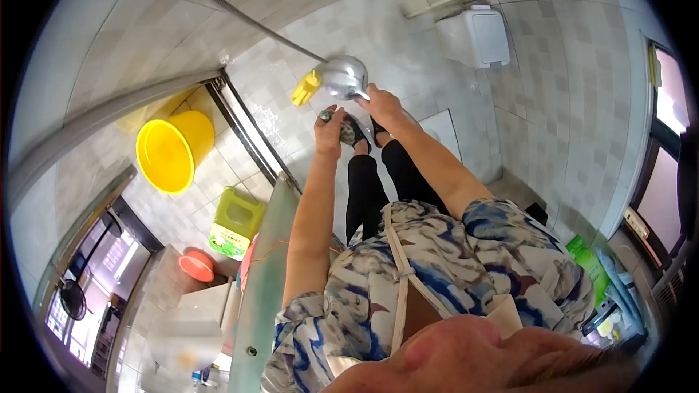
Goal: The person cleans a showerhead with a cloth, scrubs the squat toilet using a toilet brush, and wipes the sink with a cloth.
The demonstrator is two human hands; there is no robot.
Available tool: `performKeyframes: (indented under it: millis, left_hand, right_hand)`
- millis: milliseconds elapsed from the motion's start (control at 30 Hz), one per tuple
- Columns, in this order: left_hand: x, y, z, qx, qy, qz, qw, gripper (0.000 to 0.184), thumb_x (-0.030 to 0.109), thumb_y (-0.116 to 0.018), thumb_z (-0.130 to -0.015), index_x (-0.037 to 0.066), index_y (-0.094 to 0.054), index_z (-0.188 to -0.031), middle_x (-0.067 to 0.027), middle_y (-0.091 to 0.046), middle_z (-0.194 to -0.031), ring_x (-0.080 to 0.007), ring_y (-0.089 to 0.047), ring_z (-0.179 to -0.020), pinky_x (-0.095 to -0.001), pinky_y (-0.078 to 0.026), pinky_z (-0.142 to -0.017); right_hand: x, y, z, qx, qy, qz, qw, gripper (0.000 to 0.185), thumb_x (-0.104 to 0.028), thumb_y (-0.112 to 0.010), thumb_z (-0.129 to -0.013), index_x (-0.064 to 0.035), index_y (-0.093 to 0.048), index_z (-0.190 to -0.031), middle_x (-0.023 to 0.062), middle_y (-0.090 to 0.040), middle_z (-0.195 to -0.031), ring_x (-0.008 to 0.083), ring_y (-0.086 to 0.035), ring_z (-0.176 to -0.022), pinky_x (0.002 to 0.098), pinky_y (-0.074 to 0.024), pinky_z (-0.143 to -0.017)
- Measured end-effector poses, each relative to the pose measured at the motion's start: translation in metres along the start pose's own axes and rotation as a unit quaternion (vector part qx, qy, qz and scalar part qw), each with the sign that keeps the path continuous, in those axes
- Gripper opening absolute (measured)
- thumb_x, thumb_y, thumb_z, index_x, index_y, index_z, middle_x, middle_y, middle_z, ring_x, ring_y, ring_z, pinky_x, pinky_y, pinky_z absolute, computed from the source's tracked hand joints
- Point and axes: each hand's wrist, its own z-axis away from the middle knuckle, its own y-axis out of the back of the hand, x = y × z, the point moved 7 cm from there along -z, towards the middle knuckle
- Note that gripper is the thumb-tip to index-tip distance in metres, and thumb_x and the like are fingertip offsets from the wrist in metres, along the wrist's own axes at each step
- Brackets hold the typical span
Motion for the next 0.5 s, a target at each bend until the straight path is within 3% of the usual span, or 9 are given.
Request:
performKeyframes:
  millis: [67,133,267,400,433,500]
  left_hand:
    - [0.002,-0.016,0.001,-0.029,0.002,0.021,0.999,0.047,0.013,-0.066,-0.079,-0.002,-0.047,-0.119,-0.0122,-0.06,-0.095,-0.0183,-0.059,-0.071,-0.0288,-0.049,-0.065]
    - [0.006,-0.036,0.004,-0.066,0.001,0.044,0.997,0.049,0.011,-0.066,-0.079,0.0,-0.044,-0.122,-0.0123,-0.059,-0.098,-0.0204,-0.059,-0.079,-0.0304,-0.049,-0.07]
    - [0.01,-0.075,-0.005,-0.122,0.015,0.058,0.991,0.044,0.004,-0.059,-0.082,0.003,-0.043,-0.123,-0.0128,-0.058,-0.102,-0.022,-0.058,-0.089,-0.033,-0.049,-0.075]
    - [0.024,-0.101,0.002,-0.097,-0.036,0.01,0.995,0.028,0.008,-0.059,-0.084,0.004,-0.053,-0.111,-0.0097,-0.062,-0.085,-0.0171,-0.059,-0.066,-0.0281,-0.048,-0.057]
    - [0.042,-0.11,0.015,-0.076,-0.057,-0.005,0.995,0.019,0.014,-0.061,-0.084,0.006,-0.057,-0.101,-0.0076,-0.062,-0.078,-0.0139,-0.056,-0.06,-0.0261,-0.045,-0.052]
    - [0.083,-0.121,0.031,-0.006,-0.122,-0.025,0.992,0.018,0.02,-0.063,-0.084,0.006,-0.057,-0.093,-0.0053,-0.059,-0.073,-0.0116,-0.053,-0.054,-0.0252,-0.042,-0.048]
  right_hand:
    - [0.016,0.007,-0.002,-0.003,-0.027,-0.018,0.999,0.049,-0.047,-0.054,-0.084,-0.0004,-0.048,-0.095,0.0235,-0.062,-0.077,0.0391,-0.062,-0.079,0.0466,-0.0485,-0.069]
    - [0.03,0.024,-0.001,0.072,-0.051,-0.027,0.996,0.047,-0.047,-0.055,-0.083,-0.0012,-0.05,-0.092,0.0212,-0.063,-0.071,0.0389,-0.062,-0.072,0.0459,-0.0494,-0.065]
    - [0.052,0.052,-0.005,0.104,-0.071,-0.062,0.99,0.049,-0.047,-0.055,-0.084,0.0009,-0.048,-0.093,0.0233,-0.062,-0.072,0.0398,-0.062,-0.073,0.0467,-0.0488,-0.064]
    - [0.057,0.09,0.011,0.147,-0.051,-0.135,0.979,0.049,-0.046,-0.054,-0.084,0.0018,-0.047,-0.092,0.0259,-0.061,-0.075,0.0429,-0.06,-0.074,0.0489,-0.0472,-0.065]
    - [0.057,0.1,0.013,0.141,-0.05,-0.144,0.978,0.049,-0.046,-0.053,-0.085,0.0018,-0.047,-0.092,0.0264,-0.061,-0.075,0.0435,-0.06,-0.075,0.0493,-0.047,-0.065]
    - [0.059,0.119,0.014,0.14,-0.04,-0.145,0.979,0.049,-0.047,-0.052,-0.085,0.0014,-0.047,-0.092,0.0273,-0.061,-0.076,0.0444,-0.06,-0.076,0.0494,-0.0469,-0.064]
